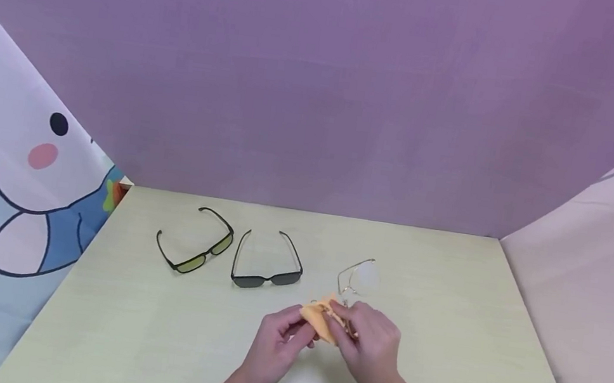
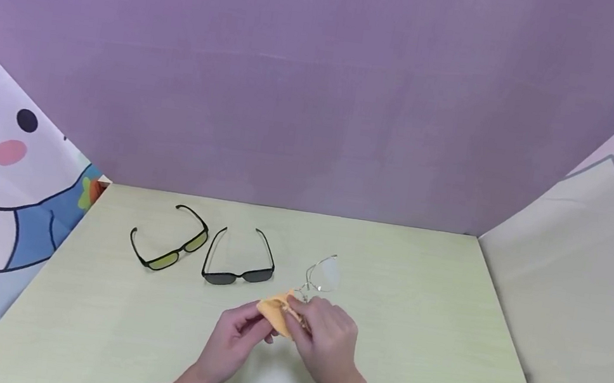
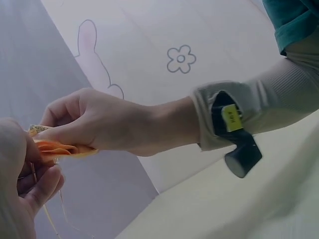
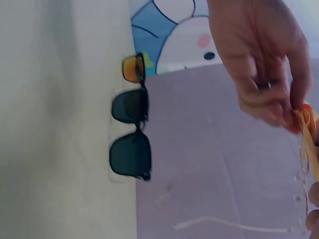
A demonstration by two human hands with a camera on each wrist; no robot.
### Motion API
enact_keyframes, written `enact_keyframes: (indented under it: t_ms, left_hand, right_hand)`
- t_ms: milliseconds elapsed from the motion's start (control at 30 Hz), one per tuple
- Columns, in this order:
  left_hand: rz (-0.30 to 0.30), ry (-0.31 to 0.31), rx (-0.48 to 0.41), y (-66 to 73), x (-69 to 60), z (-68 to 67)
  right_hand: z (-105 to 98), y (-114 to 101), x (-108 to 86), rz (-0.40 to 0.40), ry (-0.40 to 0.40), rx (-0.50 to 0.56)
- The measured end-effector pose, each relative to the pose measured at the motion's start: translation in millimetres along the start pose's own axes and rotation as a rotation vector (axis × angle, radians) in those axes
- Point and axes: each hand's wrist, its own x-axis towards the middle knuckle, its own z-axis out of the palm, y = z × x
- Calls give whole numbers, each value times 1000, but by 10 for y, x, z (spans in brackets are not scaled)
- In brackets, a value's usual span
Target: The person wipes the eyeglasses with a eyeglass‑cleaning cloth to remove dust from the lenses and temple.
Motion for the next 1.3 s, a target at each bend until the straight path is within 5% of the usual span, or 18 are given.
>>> enact_keyframes:
  t_ms: [200,567,833,1300]
  left_hand:
    - [39,-14,-8,-20,4,15]
    - [-19,3,34,23,-9,-7]
    - [-4,2,-20,2,-8,-16]
    - [148,-4,5,-39,-33,-73]
  right_hand:
    - [-42,102,48,91,1,-49]
    - [26,-101,-15,17,-51,37]
    - [-130,87,101,95,53,48]
    - [-288,337,122,221,42,-68]
